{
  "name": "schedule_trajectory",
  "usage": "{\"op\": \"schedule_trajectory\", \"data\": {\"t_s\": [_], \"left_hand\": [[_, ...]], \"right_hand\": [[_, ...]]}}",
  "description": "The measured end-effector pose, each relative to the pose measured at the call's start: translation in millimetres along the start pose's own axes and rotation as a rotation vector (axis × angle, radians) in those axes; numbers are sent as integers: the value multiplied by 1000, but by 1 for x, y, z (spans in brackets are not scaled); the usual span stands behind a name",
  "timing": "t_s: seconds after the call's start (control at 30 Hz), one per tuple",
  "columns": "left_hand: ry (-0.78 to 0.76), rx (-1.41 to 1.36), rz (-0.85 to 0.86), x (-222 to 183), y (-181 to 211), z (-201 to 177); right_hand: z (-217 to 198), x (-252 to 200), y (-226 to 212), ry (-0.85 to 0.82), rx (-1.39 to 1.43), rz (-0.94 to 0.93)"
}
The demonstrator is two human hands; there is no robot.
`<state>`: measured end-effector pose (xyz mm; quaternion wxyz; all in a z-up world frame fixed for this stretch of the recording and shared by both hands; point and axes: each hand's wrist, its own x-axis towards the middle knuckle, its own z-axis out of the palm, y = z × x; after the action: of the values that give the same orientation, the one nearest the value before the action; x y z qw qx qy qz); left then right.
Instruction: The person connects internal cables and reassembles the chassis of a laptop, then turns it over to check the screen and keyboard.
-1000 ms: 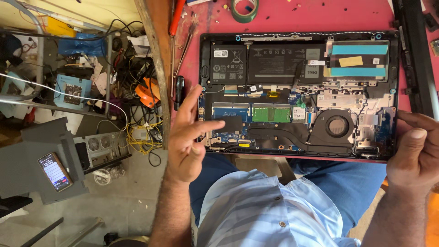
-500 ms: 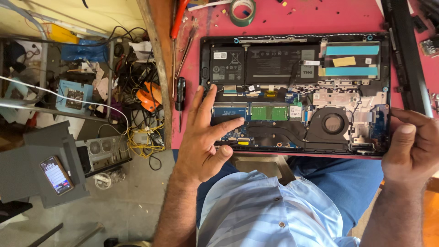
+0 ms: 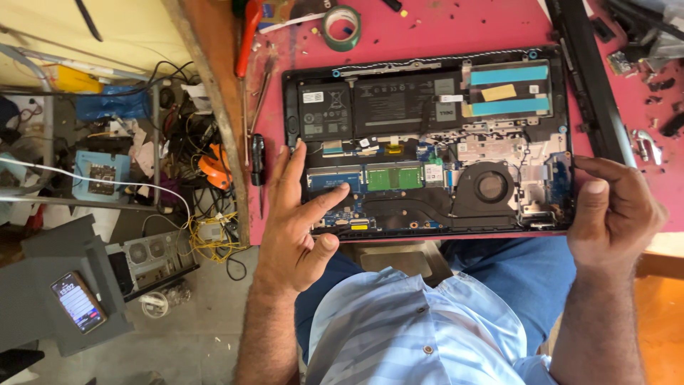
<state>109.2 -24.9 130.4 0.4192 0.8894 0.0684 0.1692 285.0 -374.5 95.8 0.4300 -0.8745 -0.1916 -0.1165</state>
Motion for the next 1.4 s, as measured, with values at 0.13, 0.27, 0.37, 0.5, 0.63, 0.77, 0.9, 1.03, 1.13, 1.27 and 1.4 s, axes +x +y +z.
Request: {"op": "schedule_trajectory", "data": {"t_s": [0.13,0.27,0.37,0.5,0.63,0.77,0.9,1.03,1.13,1.27,1.4], "left_hand": [[-6,-14,1,2,1,-1],[30,-93,29,1,-4,-1],[59,-157,58,0,-10,-1],[81,-133,66,-3,-15,3],[103,-144,56,-5,-18,3],[128,-112,62,-4,-18,6],[134,-93,55,-3,-15,5],[189,-114,56,0,-11,3],[204,-123,50,1,-9,3],[204,-81,44,1,-8,4],[196,-92,57,1,-9,5]], "right_hand": [[0,1,-8,-3,6,6],[1,4,-13,4,2,27],[1,6,-15,4,4,23],[1,5,-15,5,13,25],[1,1,-10,0,20,12],[0,0,-7,-1,1,21],[0,0,-6,-5,7,-9],[0,1,-7,-2,6,4],[0,1,-7,-3,2,6],[1,2,-7,-6,7,-7],[0,2,-7,-9,-11,-13]]}}
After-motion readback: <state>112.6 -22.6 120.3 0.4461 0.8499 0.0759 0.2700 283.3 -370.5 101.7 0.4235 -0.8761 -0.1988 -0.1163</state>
